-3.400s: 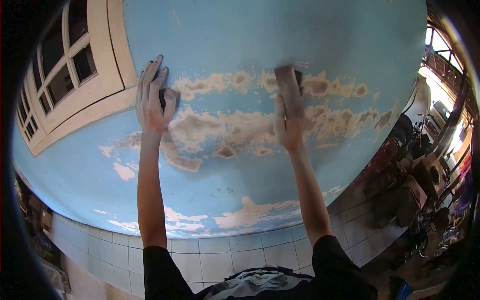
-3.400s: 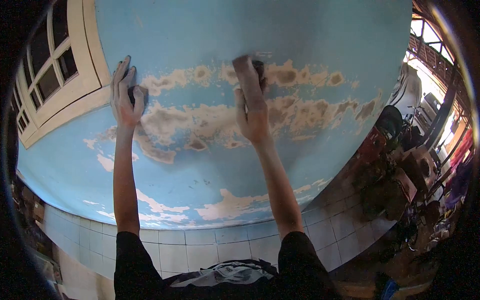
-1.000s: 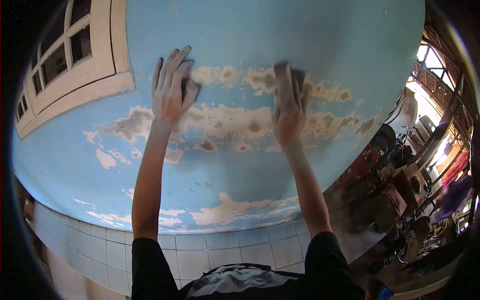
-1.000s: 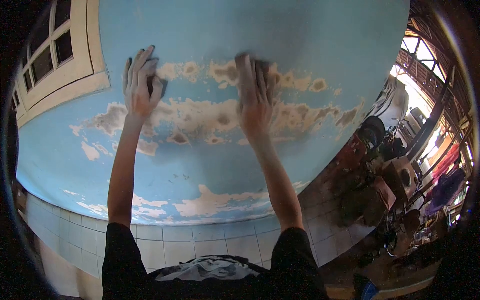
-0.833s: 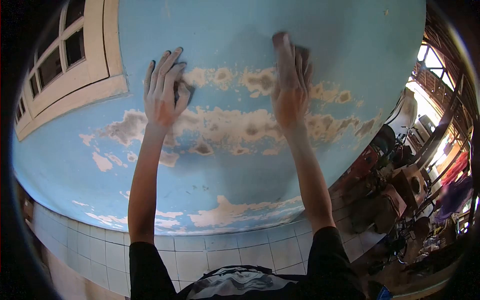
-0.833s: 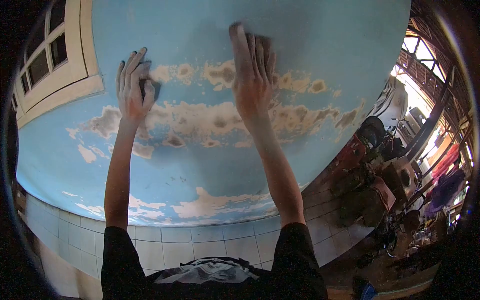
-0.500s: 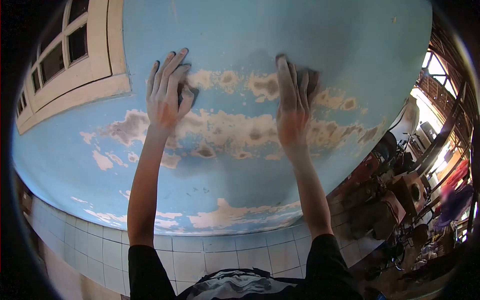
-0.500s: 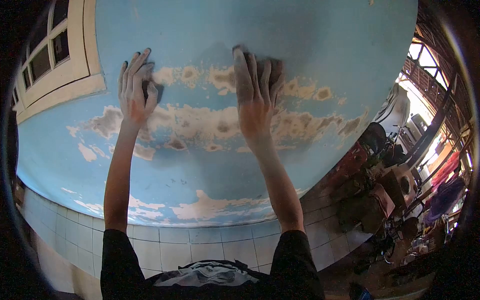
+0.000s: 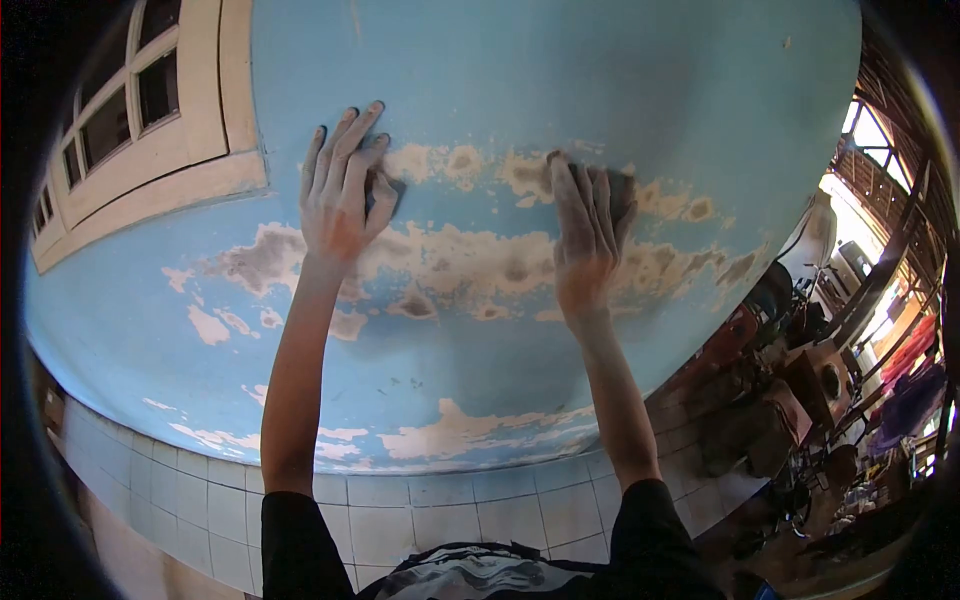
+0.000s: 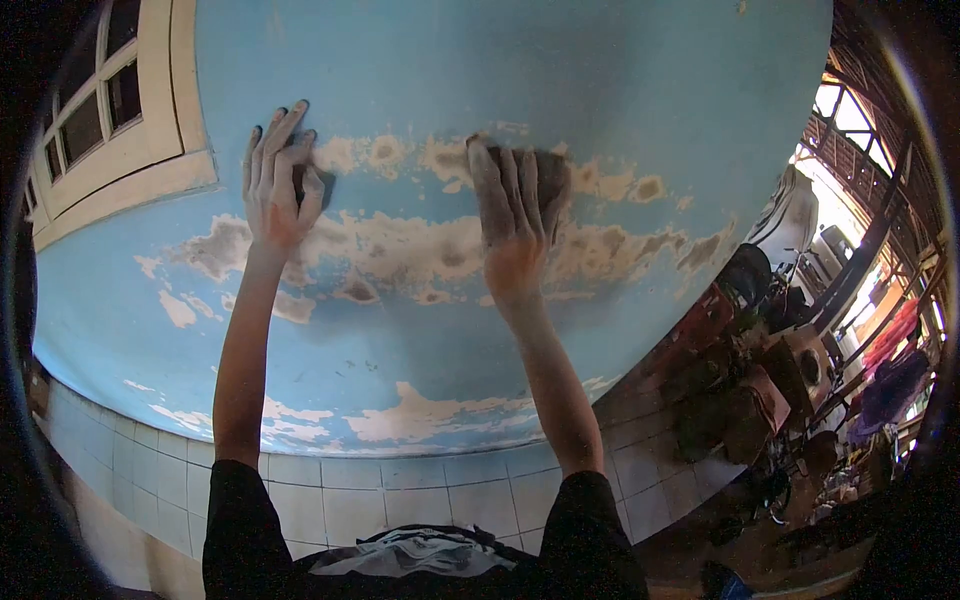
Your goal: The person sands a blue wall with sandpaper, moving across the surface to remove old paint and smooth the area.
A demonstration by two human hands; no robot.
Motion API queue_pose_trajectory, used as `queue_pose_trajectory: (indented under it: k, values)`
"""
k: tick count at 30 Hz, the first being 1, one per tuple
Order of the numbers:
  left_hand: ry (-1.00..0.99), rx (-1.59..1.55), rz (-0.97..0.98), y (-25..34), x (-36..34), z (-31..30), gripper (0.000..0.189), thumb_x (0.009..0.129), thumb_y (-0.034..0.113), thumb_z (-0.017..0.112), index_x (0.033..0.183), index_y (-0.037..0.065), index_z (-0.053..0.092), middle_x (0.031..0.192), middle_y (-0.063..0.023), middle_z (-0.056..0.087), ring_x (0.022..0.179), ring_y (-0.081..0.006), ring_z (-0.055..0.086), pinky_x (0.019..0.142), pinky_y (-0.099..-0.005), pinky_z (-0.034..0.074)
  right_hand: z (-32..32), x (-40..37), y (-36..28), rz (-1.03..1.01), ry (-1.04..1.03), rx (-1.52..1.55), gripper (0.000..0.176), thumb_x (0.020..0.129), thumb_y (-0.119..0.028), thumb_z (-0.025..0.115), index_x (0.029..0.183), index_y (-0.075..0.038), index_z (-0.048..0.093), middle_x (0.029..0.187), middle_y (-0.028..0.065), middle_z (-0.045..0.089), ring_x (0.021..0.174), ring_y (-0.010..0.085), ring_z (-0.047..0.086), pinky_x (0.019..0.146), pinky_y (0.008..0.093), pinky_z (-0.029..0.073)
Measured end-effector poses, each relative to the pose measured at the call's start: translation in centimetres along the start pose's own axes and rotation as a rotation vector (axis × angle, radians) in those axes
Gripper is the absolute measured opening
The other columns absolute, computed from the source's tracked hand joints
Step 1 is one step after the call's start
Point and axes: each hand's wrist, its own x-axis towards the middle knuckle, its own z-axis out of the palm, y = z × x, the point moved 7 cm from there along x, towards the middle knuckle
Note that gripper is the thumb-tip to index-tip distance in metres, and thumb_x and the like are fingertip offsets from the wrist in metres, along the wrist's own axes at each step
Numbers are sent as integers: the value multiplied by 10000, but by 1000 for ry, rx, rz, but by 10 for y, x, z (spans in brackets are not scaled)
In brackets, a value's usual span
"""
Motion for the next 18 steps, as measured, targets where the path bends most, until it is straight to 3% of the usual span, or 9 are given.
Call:
queue_pose_trajectory:
  k: [4, 10, 12, 15, 16, 18]
  values:
    - [-27, -4, -2, 2, -1, 4, 184, 784, 74, 465, 933, 82, 573, 1294, -65, 567, 1232, -281, 508, 1049, -502, 360, 2, 18, -3, 26, 1, -72, 453, 826, 17, 588, 1232, -183, 604, 1273, 25, 587, 1248, 258, 495, 1077, 543, 294]
    - [-15, -45, 14, -1, -2, 3, 156, 771, 46, 473, 906, 76, 545, 1292, -86, 567, 1241, -307, 499, 1051, -529, 344, -2, 3, -9, 86, 11, -114, 512, 804, -5, 588, 1273, -212, 576, 1308, 115, 548, 1236, 309, 497, 1083, 531, 274]
    - [-21, -46, 3, 1, -3, 3, 145, 773, 50, 470, 897, 79, 540, 1293, -86, 567, 1240, -307, 501, 1049, -532, 346, -1, 21, -4, 119, -68, -58, 539, 869, -117, 595, 1367, -273, 461, 1431, 113, 418, 1317, 341, 394, 1082, 584, 252]
    - [-24, -46, 4, 0, -4, 2, 134, 777, 59, 467, 889, 82, 538, 1294, -86, 567, 1238, -304, 504, 1046, -527, 352, 1, 9, -7, 102, -142, -39, 557, 868, -121, 598, 1381, -273, 443, 1467, 131, 359, 1317, 366, 385, 1063, 588, 269]
    - [-19, -24, 3, 1, -4, 2, 124, 787, 78, 470, 884, 94, 546, 1296, -59, 568, 1230, -278, 512, 1039, -502, 373, 2, 1, -9, 101, -140, -37, 557, 868, -121, 598, 1381, -273, 443, 1467, 131, 359, 1317, 366, 385, 1063, 588, 269]
    - [-2, 1, 2, -2, -1, 3, 115, 798, 98, 473, 880, 106, 554, 1297, -33, 569, 1223, -252, 519, 1032, -478, 394, 3, -6, -12, 113, -165, -138, 577, 833, 16, 557, 1355, -216, 478, 1439, 195, 371, 1334, 383, 350, 1058, 550, 283]
